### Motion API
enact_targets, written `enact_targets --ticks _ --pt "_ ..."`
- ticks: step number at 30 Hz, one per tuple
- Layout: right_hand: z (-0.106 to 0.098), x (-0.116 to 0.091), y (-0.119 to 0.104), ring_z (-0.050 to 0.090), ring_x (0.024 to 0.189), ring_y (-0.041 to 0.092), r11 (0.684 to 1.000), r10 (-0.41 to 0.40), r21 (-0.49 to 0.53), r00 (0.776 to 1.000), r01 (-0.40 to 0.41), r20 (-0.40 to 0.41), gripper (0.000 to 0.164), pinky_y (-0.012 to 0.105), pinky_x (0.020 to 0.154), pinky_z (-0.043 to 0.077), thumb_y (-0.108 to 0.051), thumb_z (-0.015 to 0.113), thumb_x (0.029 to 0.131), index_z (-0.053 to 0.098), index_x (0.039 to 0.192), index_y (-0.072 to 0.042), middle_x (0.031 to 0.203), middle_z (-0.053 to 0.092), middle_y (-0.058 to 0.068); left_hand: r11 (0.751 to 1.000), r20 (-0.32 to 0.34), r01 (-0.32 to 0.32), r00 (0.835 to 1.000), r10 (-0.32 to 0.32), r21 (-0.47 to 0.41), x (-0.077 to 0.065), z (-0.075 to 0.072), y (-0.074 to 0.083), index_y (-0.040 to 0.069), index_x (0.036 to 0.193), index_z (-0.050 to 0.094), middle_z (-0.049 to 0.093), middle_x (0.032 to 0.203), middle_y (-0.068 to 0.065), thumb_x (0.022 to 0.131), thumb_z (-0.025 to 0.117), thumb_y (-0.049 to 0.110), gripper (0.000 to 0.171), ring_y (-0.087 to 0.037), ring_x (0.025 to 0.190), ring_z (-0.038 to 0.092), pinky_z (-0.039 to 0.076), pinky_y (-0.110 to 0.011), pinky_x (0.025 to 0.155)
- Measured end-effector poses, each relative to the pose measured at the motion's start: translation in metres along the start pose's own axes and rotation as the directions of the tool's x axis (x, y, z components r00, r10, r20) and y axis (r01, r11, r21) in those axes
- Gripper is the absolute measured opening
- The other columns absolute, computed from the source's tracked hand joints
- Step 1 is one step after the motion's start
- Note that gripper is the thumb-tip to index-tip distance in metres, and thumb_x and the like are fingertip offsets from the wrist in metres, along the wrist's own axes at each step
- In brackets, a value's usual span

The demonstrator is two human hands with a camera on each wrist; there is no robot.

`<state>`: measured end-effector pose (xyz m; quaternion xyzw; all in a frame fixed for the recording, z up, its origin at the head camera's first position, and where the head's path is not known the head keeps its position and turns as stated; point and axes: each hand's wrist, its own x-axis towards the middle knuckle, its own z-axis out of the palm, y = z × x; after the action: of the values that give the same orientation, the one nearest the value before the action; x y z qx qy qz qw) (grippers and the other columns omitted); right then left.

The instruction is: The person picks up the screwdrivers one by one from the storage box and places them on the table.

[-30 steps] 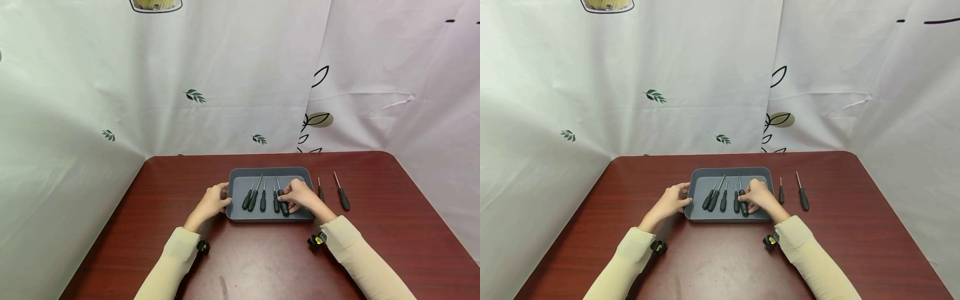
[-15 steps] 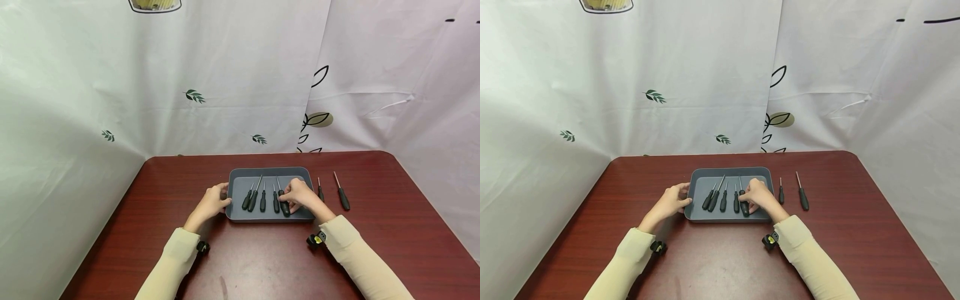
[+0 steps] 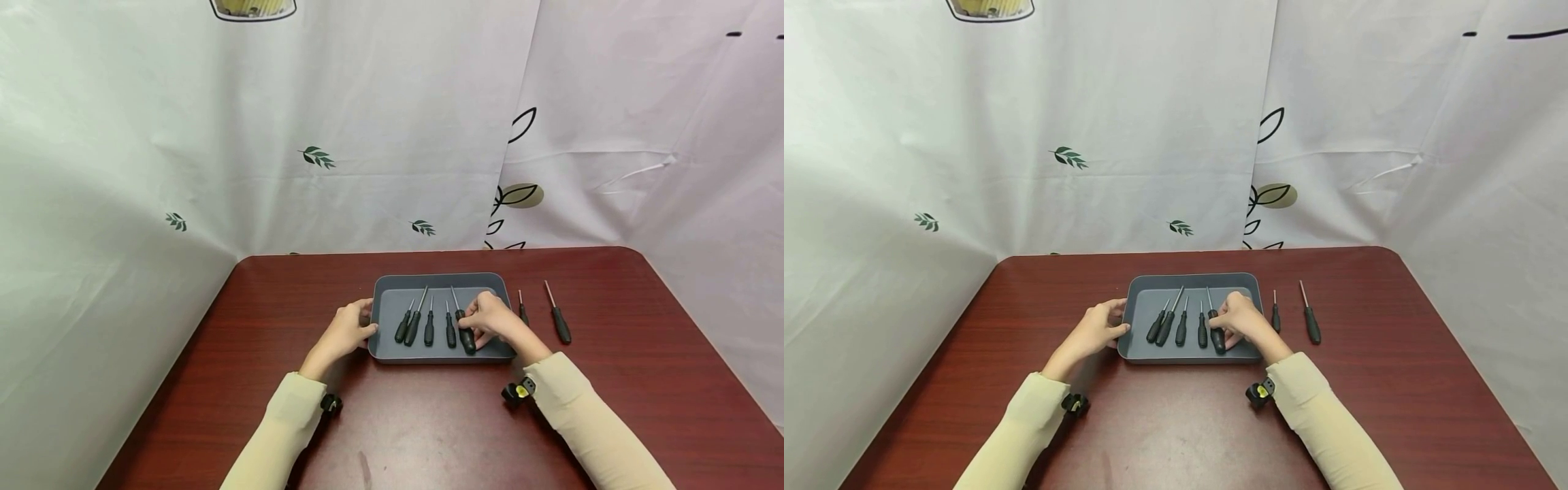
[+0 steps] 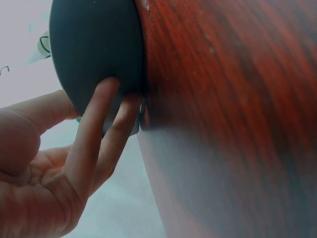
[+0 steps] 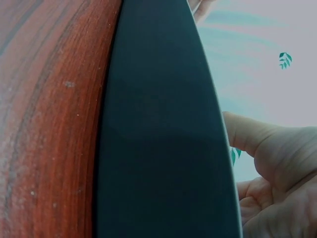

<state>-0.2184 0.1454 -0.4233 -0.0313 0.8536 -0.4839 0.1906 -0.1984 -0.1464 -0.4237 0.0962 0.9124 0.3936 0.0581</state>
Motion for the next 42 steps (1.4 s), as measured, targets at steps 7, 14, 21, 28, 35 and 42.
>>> enact_targets --ticks 7,14,21,28,35,42 --pt "-0.004 -0.002 0.001 0.062 0.051 0.023 0.998 -0.004 0.066 1.0 0.003 0.02 0.028 0.037 0.048 0.055 -0.003 0.063 0.082 0.053 0.102 0.014 0.067 0.061 0.02 1.0 0.0 0.001 1.0 -0.001 -0.001 0.0 0.0 -0.001 -0.003 0.134 0.043 0.061 0.105 -0.018 0.084 0.065 0.003 0.055 -0.022 0.092 0.06 0.055 -0.027 0.06" --pt "-0.008 -0.001 0.004 0.063 0.053 0.021 0.994 -0.007 0.113 0.999 0.002 0.045 0.03 0.037 0.05 0.055 -0.001 0.062 0.082 0.052 0.105 0.015 0.075 0.062 0.019 1.0 0.009 0.005 1.0 -0.005 -0.02 0.0 0.0 -0.001 -0.003 0.134 0.042 0.061 0.106 -0.019 0.084 0.064 0.002 0.055 -0.023 0.091 0.061 0.055 -0.027 0.057" --pt "-0.011 -0.003 0.003 0.064 0.056 0.024 0.99 0.013 0.139 0.999 -0.02 0.052 0.029 0.038 0.053 0.056 -0.002 0.061 0.083 0.053 0.105 0.014 0.083 0.061 0.02 0.998 0.017 0.021 1.0 -0.02 -0.067 0.0 0.001 -0.001 -0.003 0.135 0.041 0.06 0.105 -0.019 0.084 0.063 0.0 0.055 -0.024 0.089 0.062 0.054 -0.026 0.05" --pt "-0.015 -0.004 0.002 0.064 0.057 0.023 0.986 0.029 0.163 0.998 -0.037 0.055 0.033 0.038 0.054 0.056 -0.002 0.061 0.084 0.05 0.109 0.015 0.084 0.061 0.02 0.995 0.026 0.024 0.999 -0.022 -0.094 0.001 0.001 -0.001 -0.003 0.135 0.041 0.059 0.106 -0.021 0.084 0.063 0.0 0.056 -0.024 0.087 0.062 0.054 -0.027 0.049" --pt "-0.018 -0.004 0.003 0.063 0.055 0.02 0.984 0.029 0.176 0.998 -0.038 0.051 0.031 0.038 0.054 0.056 -0.001 0.06 0.083 0.049 0.107 0.014 0.075 0.057 0.016 0.995 0.029 0.021 0.999 -0.018 -0.094 0.002 0.001 -0.002 -0.004 0.135 0.04 0.059 0.106 -0.021 0.084 0.062 -0.001 0.055 -0.023 0.084 0.063 0.054 -0.027 0.049" --pt "-0.02 -0.004 0.006 0.063 0.055 0.02 0.985 0.026 0.17 0.998 -0.034 0.049 0.032 0.039 0.056 0.056 -0.002 0.06 0.084 0.048 0.108 0.014 0.076 0.058 0.016 0.994 0.035 0.033 0.999 -0.029 -0.1 0.002 0.001 0.0 -0.003 0.136 0.04 0.059 0.106 -0.021 0.085 0.062 -0.001 0.055 -0.022 0.083 0.063 0.054 -0.028 0.049"
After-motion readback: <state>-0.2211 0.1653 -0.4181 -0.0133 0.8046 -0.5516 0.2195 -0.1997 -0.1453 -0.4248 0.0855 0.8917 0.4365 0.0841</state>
